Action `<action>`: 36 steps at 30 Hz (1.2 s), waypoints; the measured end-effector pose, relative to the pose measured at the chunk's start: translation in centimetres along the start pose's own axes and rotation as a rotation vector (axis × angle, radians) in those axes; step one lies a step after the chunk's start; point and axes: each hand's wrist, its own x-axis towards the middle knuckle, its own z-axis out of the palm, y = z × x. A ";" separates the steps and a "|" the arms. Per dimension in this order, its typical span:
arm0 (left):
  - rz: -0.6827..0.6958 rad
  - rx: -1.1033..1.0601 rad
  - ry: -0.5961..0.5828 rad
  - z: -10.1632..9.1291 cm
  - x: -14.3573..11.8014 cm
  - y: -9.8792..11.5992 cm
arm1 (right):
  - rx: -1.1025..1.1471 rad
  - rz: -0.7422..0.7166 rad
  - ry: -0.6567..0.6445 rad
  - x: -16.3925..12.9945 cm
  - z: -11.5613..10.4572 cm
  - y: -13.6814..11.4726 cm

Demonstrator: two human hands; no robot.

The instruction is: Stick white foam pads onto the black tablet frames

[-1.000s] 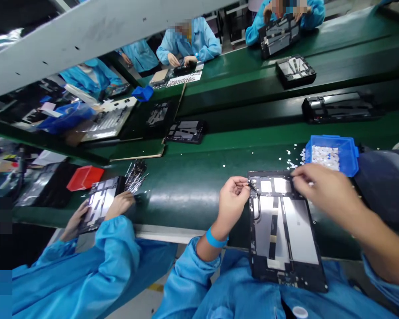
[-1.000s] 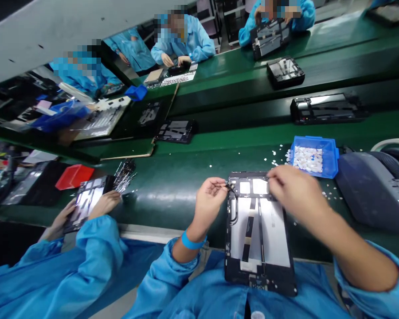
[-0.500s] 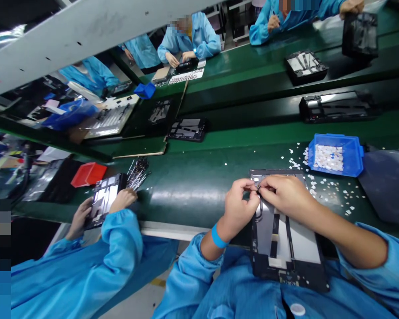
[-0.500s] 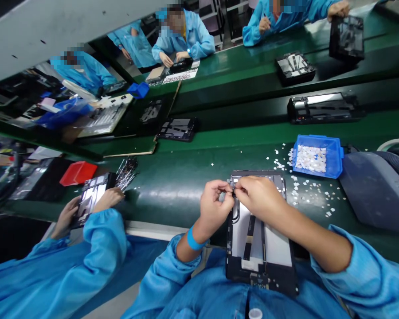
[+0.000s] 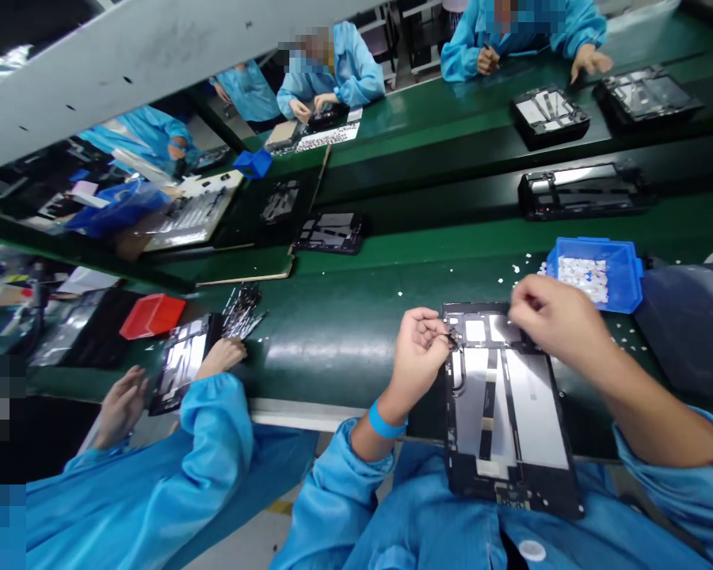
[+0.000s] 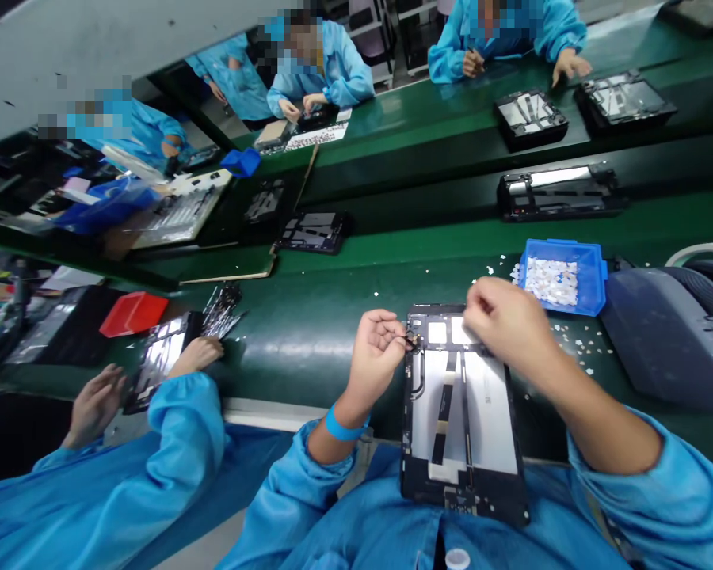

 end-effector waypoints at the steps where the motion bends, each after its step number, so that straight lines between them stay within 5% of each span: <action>1: -0.026 -0.028 -0.001 -0.1 0.1 0.0 | -0.011 0.013 0.020 -0.3 -0.7 0.2; 4: -0.040 -0.031 0.032 0.1 0.2 0.1 | -0.030 -0.076 -0.023 -1.6 -0.6 -0.5; 8: 0.049 0.046 0.073 0.6 -0.1 0.2 | -0.051 -0.203 -0.084 -2.9 3.1 -2.5; 12: 0.143 0.119 0.084 0.9 -0.6 0.1 | -0.056 -0.191 -0.098 -2.9 5.3 -2.9; 21: 0.214 0.208 0.092 1.1 -1.4 -0.1 | -0.057 -0.128 -0.060 -2.3 5.9 -3.6; 23: 0.153 0.160 0.079 1.0 -1.1 0.1 | -0.006 -0.107 -0.072 -1.8 4.9 -3.2; 26: 0.029 0.064 0.073 0.4 -0.6 0.4 | -0.015 0.034 0.000 -1.2 0.6 -0.4; 30: -0.073 -0.030 0.065 0.0 -0.1 0.3 | -0.382 0.352 0.139 -1.4 -5.8 3.9; 33: -0.069 -0.056 0.070 0.1 0.0 0.2 | -0.316 0.197 0.062 -2.6 -5.2 3.0; 36: -0.048 -0.033 0.083 0.4 -0.2 0.4 | -0.114 -0.096 -0.057 -3.7 -0.2 -0.7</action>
